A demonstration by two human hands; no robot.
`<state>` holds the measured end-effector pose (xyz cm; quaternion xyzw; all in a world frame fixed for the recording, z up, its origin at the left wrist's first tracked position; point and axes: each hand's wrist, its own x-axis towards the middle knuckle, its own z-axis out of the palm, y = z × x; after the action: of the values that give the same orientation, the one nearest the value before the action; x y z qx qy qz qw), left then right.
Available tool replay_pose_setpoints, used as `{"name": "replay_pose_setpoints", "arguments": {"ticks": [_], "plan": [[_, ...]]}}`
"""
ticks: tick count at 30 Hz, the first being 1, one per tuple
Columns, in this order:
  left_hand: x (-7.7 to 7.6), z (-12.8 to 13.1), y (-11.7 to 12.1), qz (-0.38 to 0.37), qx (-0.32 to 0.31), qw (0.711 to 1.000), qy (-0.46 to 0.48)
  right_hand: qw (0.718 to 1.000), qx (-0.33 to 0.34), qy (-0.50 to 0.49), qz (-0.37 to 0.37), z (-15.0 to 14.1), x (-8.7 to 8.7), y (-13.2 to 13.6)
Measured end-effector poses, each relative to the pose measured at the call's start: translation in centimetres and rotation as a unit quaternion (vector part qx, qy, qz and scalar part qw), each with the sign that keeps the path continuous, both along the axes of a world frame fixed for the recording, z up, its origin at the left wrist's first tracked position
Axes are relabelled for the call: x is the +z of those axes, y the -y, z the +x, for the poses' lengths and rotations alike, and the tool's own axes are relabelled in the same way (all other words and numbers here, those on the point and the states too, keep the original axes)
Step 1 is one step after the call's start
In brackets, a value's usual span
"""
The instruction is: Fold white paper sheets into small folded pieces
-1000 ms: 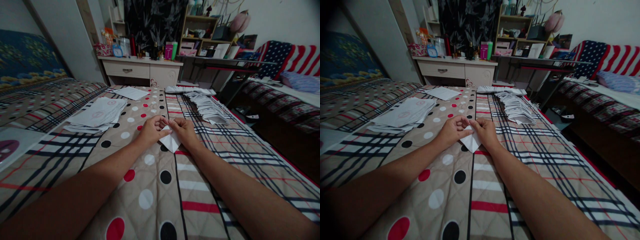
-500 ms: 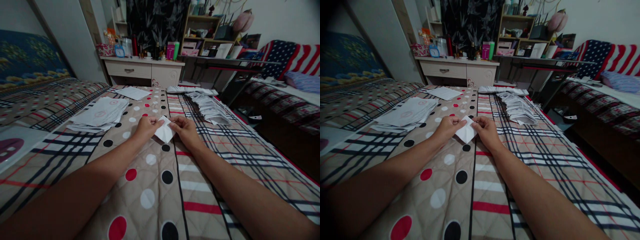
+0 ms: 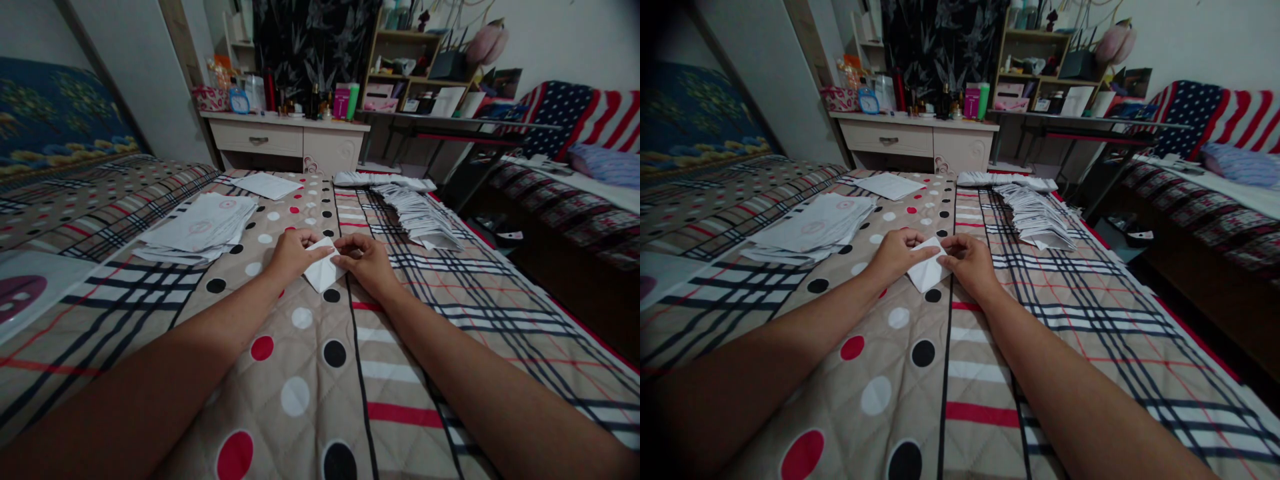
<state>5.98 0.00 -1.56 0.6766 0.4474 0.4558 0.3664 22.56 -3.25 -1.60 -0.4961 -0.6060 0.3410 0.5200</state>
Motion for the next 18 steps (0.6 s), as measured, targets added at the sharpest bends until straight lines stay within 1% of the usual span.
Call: {"name": "replay_pose_setpoints", "arguments": {"ticks": [2, 5, 9, 18], "plan": [[-0.06, 0.05, -0.04, -0.013, -0.017, 0.999, 0.029, 1.000, -0.010, 0.013, 0.000, 0.11, 0.03, -0.02], [-0.13, 0.03, -0.04, -0.027, -0.026, 0.998, 0.054, 1.000, -0.006, 0.020, -0.006, 0.14, -0.09, -0.10], [-0.13, -0.06, 0.06, -0.022, -0.018, 0.998, 0.060, 0.999, 0.003, 0.033, -0.015, 0.00, -0.36, -0.21], [-0.06, -0.08, 0.02, -0.019, -0.030, 0.996, 0.083, 0.998, -0.019, 0.052, -0.006, -0.02, -0.10, -0.04]]}}
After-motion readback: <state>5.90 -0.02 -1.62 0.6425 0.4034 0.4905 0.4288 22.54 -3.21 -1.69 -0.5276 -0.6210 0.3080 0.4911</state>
